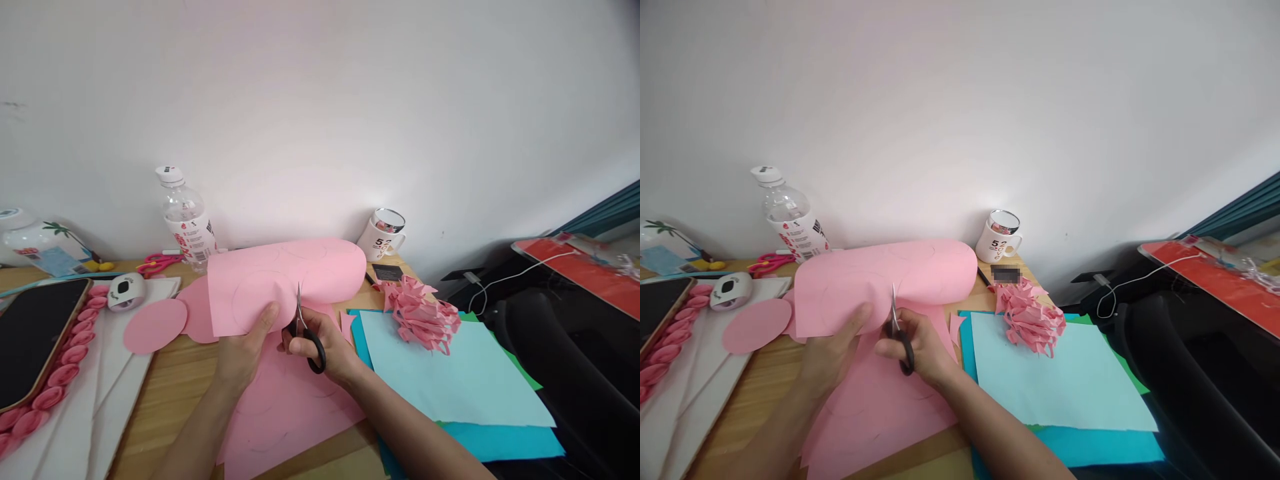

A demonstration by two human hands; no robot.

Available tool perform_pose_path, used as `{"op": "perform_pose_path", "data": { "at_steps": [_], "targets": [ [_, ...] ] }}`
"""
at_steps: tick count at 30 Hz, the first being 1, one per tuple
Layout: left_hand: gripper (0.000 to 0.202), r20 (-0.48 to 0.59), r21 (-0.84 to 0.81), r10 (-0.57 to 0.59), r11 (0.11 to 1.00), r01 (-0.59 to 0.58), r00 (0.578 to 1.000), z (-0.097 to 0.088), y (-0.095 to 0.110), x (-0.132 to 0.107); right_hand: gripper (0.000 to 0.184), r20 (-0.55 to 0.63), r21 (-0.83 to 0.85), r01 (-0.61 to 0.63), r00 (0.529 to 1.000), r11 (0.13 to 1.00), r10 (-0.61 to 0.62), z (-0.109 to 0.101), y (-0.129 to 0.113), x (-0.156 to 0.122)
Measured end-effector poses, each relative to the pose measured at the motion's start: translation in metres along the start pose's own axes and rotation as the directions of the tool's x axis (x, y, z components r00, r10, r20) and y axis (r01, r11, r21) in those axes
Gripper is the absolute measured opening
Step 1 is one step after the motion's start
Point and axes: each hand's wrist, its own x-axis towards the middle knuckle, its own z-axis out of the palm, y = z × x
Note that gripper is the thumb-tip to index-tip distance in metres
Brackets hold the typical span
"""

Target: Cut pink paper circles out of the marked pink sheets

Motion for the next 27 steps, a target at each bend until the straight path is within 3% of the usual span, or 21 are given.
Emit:
{"op": "perform_pose_path", "data": {
  "at_steps": [11, 27],
  "targets": [
    [0.053, -0.021, 0.171, 0.067, 0.983, -0.062, 0.998, -0.0007, -0.0002, -0.0023, 0.046, -0.023, -0.076, 0.045, 0.999, 0.996, -0.047, 0.0007, -0.0034, -0.0012],
    [0.052, -0.033, 0.170, 0.109, 0.980, -0.102, 0.994, 0.0012, -0.0030, -0.0041, 0.042, -0.044, -0.143, 0.051, 0.997, 0.988, -0.058, -0.0023, -0.0037, -0.0003]
  ]
}}
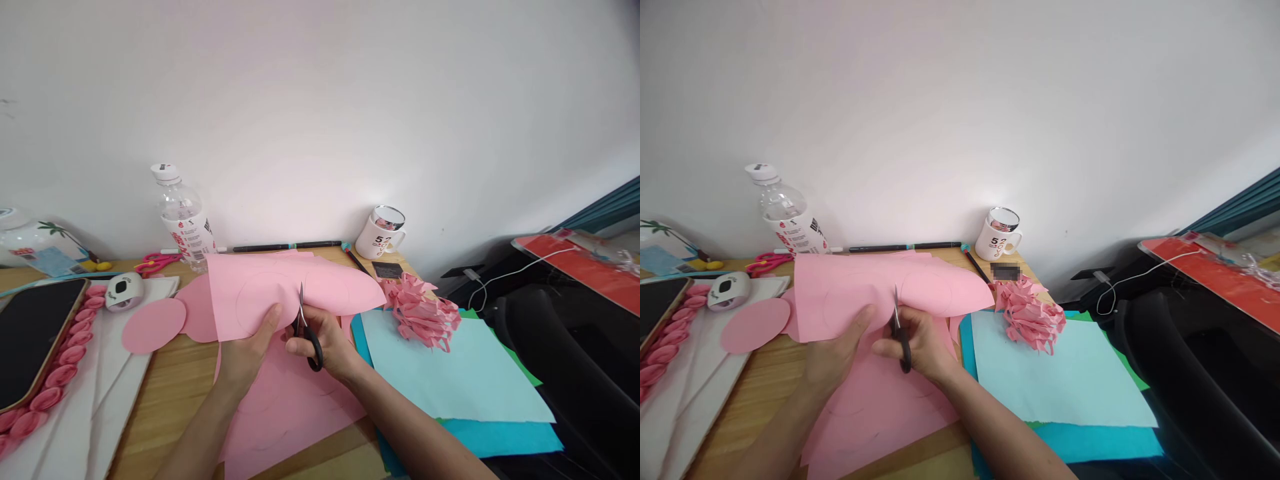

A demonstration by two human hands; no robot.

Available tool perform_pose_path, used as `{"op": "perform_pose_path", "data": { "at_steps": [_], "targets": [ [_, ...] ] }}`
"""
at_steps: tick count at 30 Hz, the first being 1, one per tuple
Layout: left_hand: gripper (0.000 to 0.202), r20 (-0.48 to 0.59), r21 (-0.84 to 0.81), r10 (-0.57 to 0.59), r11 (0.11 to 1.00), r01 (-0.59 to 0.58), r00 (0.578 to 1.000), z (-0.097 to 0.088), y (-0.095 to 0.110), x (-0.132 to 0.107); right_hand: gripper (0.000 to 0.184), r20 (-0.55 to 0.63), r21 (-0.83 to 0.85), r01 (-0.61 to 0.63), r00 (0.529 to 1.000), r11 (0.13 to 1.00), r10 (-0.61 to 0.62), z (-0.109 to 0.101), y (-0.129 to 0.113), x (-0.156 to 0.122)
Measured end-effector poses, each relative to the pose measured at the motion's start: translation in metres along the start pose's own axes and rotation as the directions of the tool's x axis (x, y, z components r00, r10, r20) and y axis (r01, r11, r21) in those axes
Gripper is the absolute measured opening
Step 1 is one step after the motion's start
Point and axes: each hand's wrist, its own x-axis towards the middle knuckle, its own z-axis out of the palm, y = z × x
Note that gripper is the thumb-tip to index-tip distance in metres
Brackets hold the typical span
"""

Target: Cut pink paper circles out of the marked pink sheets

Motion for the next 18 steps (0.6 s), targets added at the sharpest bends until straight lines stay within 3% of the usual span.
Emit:
{"op": "perform_pose_path", "data": {
  "at_steps": [18],
  "targets": [
    [0.053, 0.019, 0.061, 0.041, 0.997, -0.042, 0.999, -0.0042, -0.0045, 0.0015, 0.040, -0.025, 0.008, 0.002, 1.000, 1.000, -0.001, 0.0005, -0.0026, 0.0011]
  ]
}}
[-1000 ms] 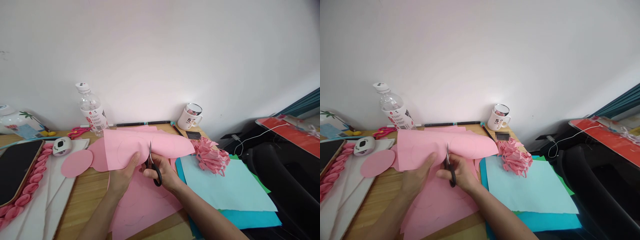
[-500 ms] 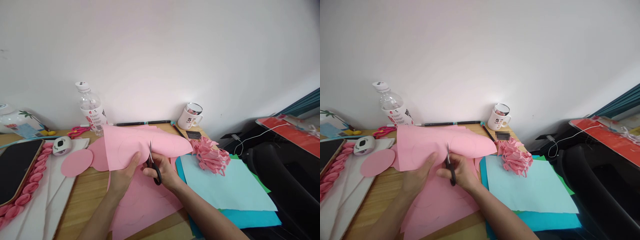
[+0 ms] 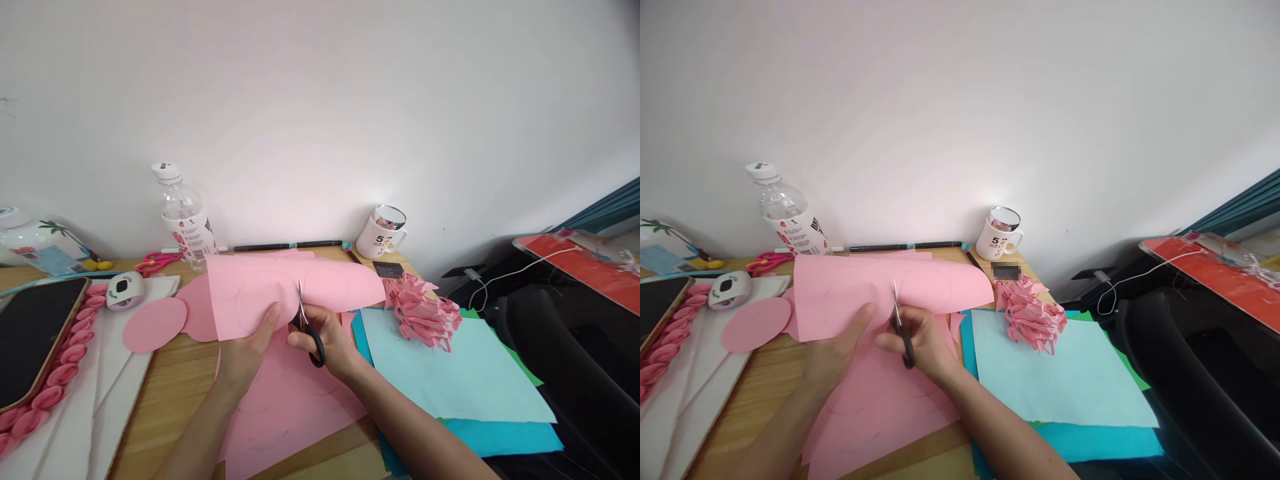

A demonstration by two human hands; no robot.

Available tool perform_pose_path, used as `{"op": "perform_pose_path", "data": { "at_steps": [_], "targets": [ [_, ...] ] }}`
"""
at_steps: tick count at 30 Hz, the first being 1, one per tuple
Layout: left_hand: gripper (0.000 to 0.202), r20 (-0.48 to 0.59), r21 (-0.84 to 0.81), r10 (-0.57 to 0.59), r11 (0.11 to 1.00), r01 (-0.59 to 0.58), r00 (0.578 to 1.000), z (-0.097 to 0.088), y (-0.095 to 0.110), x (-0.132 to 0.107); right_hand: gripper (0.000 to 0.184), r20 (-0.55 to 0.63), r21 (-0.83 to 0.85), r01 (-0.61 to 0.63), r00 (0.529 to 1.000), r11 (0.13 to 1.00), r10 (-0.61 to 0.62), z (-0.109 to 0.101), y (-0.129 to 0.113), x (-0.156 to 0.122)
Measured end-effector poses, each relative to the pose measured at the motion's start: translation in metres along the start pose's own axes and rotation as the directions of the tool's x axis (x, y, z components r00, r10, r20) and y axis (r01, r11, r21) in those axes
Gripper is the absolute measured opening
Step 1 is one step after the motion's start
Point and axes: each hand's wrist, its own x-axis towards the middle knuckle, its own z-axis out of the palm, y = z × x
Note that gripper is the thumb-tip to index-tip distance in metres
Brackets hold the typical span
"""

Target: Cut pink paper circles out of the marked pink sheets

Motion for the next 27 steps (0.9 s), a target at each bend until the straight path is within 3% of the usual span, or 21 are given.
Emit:
{"op": "perform_pose_path", "data": {
  "at_steps": [16, 27],
  "targets": [
    [0.055, -0.020, -0.026, -0.036, 0.999, 0.035, 0.999, 0.0014, 0.0073, 0.0025, 0.030, -0.016, -0.016, -0.003, 1.000, 1.000, 0.003, -0.0024, 0.0050, 0.0005],
    [0.056, 0.011, -0.022, -0.056, 0.998, 0.056, 0.998, -0.0005, 0.0051, 0.0037, 0.037, 0.035, 0.005, 0.016, 0.999, 1.000, -0.017, -0.0026, 0.0042, 0.0017]
  ]
}}
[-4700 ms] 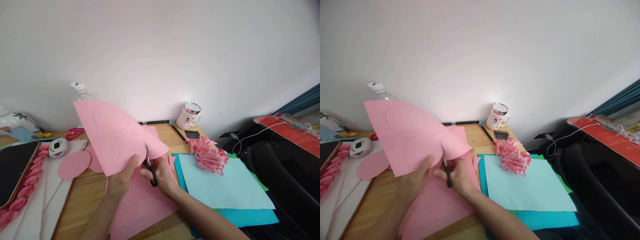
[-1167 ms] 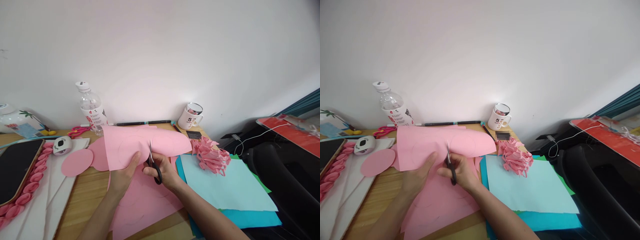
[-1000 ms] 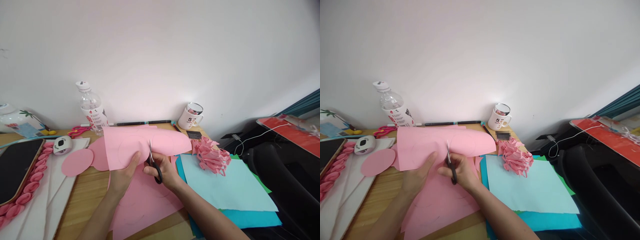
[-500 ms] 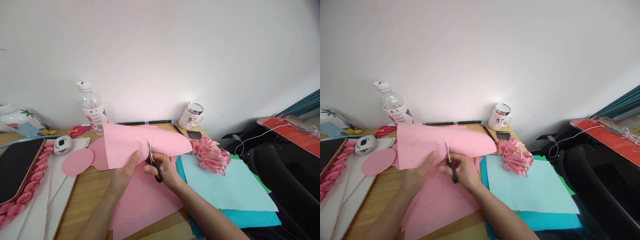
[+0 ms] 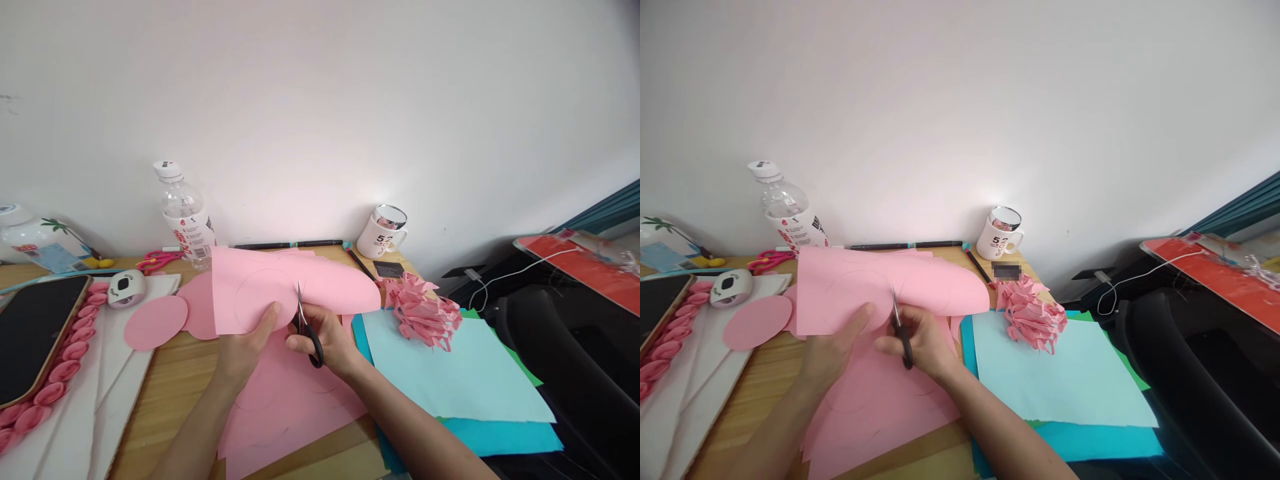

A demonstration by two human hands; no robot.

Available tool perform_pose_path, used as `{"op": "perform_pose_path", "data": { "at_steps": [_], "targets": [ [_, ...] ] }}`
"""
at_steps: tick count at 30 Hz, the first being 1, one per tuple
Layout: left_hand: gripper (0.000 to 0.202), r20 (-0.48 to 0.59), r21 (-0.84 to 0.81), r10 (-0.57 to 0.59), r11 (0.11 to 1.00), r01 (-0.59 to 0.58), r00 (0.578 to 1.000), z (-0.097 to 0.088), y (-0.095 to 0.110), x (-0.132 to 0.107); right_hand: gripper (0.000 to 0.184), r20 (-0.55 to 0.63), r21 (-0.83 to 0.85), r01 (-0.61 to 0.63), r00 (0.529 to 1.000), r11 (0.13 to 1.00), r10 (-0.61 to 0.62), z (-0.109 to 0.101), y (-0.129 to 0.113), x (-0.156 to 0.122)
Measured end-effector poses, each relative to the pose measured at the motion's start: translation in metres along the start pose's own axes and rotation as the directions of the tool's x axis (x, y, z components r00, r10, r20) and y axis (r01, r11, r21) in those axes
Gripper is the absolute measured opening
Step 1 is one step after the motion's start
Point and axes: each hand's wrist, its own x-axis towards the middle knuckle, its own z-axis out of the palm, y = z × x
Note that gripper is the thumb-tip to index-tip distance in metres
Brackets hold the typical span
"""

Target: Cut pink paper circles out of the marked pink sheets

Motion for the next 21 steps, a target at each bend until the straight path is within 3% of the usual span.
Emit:
{"op": "perform_pose_path", "data": {
  "at_steps": [9, 14, 21],
  "targets": [
    [0.060, 0.059, 0.037, -0.016, 0.999, 0.014, 0.998, -0.0021, 0.0018, -0.0014, 0.036, 0.004, -0.008, 0.009, 1.000, 1.000, -0.009, -0.0016, 0.0013, -0.0014],
    [0.061, 0.039, 0.063, 0.018, 0.998, -0.021, 0.999, -0.0016, 0.0026, -0.0010, 0.038, 0.022, -0.019, 0.018, 1.000, 1.000, -0.018, -0.0009, -0.0018, -0.0009],
    [0.062, 0.029, 0.058, -0.040, 0.998, 0.038, 0.999, -0.0009, 0.0024, -0.0008, 0.040, 0.011, -0.018, 0.006, 1.000, 1.000, -0.006, -0.0008, -0.0011, -0.0007]
  ]
}}
